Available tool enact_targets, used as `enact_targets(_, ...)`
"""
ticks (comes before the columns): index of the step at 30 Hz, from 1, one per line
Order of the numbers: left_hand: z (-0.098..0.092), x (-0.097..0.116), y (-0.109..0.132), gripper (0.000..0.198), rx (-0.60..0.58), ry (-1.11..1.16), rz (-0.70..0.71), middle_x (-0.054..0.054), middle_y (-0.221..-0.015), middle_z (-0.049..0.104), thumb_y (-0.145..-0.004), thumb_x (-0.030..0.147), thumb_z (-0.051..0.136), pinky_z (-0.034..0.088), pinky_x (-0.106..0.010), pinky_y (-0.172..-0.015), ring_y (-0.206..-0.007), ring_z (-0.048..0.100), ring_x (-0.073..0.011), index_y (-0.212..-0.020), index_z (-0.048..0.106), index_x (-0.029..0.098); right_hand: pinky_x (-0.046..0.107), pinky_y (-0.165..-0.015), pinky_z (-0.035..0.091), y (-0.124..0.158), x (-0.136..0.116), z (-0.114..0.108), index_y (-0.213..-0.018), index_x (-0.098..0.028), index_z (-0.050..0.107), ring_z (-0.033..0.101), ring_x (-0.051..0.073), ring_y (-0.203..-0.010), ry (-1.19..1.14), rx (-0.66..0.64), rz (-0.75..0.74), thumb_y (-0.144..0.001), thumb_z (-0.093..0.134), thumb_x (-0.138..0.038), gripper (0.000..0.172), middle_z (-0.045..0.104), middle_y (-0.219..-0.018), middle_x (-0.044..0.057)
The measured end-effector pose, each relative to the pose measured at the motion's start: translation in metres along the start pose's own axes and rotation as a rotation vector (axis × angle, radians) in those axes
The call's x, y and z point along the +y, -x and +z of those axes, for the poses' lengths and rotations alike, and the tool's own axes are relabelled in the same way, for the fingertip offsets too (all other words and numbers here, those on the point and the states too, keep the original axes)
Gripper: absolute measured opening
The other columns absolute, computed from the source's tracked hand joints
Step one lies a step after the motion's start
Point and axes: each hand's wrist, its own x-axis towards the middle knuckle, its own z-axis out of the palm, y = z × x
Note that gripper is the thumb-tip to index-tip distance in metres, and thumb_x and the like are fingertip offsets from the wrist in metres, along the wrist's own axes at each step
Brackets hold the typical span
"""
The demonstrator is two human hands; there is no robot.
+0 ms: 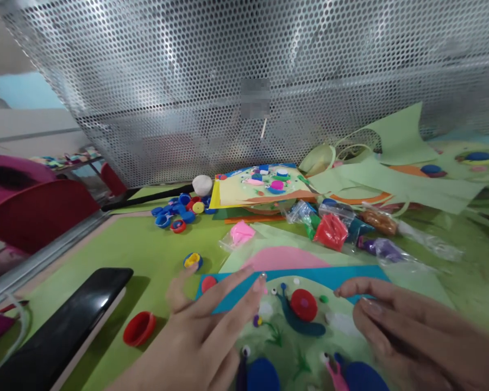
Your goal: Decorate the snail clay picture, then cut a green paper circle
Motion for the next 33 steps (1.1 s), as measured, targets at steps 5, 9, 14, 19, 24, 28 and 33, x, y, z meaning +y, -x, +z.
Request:
enact_targets(5,-0.003,0.000,0.003,0.056,0.089,0.011,-0.045,-0.007,-0.103,0.071,-0.077,0.001,0.038,0.038,-0.034,-0.100,-0.125,0.042,-0.0208,-0.133,0.034,0.004,0.013,-0.043,0.041,0.002,-0.006,0.014,-0.080,-0.024,0.065,0.053,0.006,-0.050,0.075,0.043,-0.122,-0.055,0.081,-0.030,0.030,0.062,-0.066,-0.002)
enact_targets(9,-0.003,0.007,-0.002,0.058,0.222,0.065,-0.096,-0.003,-0.096,0.073,-0.081,0.008,0.046,0.038,-0.029,-0.099,-0.119,0.049,-0.0171,-0.136,0.026,0.005,0.020,-0.048,0.046,0.003,-0.001,0.018,-0.095,-0.023,0.062,0.065,0.015,-0.061,0.240,-0.118,-0.238,-0.058,0.078,-0.032,0.042,0.068,-0.080,0.004)
enact_targets(14,-0.013,0.031,-0.015,0.033,0.362,0.015,-0.109,0.002,-0.087,0.074,-0.085,0.038,0.053,0.022,-0.029,-0.108,-0.095,0.065,-0.0160,-0.109,0.053,0.015,0.036,-0.076,0.051,0.009,0.010,0.020,-0.131,-0.027,0.039,0.064,0.025,-0.096,0.366,-0.241,-0.305,-0.070,0.070,-0.044,0.071,0.069,-0.102,0.010)
enact_targets(19,-0.022,0.061,-0.033,0.032,0.518,0.069,-0.126,0.005,-0.071,0.073,-0.084,0.038,0.056,0.019,-0.031,-0.109,-0.080,0.068,-0.0149,-0.108,0.051,0.017,0.033,-0.071,0.053,0.004,0.029,0.024,-0.140,-0.022,0.022,0.068,0.024,-0.085,0.376,-0.362,-0.339,-0.069,0.069,-0.053,0.091,0.072,-0.083,0.005)
enact_targets(24,-0.020,0.070,-0.048,0.054,0.485,0.198,-0.218,0.008,-0.061,0.070,-0.091,0.042,0.041,0.034,-0.037,-0.097,-0.081,0.068,-0.0183,-0.135,0.024,0.016,0.026,-0.054,0.053,-0.003,0.034,0.026,-0.138,-0.015,0.017,0.067,0.017,-0.056,0.341,-0.353,-0.298,-0.058,0.074,-0.057,0.107,0.072,-0.073,0.004)
enact_targets(28,-0.018,0.067,-0.051,0.060,0.488,0.197,-0.219,0.009,-0.062,0.071,-0.091,0.043,0.040,0.043,-0.034,-0.086,-0.081,0.068,-0.0174,-0.140,0.016,0.020,0.027,-0.058,0.054,0.007,0.027,0.028,-0.132,-0.017,0.026,0.069,0.017,-0.060,0.326,-0.358,-0.299,-0.067,0.071,-0.053,0.087,0.072,-0.078,0.004)
enact_targets(33,-0.018,0.065,-0.043,0.051,0.607,0.073,-0.133,0.008,-0.065,0.073,-0.093,0.027,0.041,0.039,-0.032,-0.093,-0.075,0.068,-0.0150,-0.139,0.022,0.016,0.025,-0.059,0.051,0.011,0.022,0.030,-0.120,-0.020,0.045,0.069,0.017,-0.067,0.432,-0.369,-0.277,-0.062,0.073,-0.054,0.072,0.068,-0.070,-0.001)
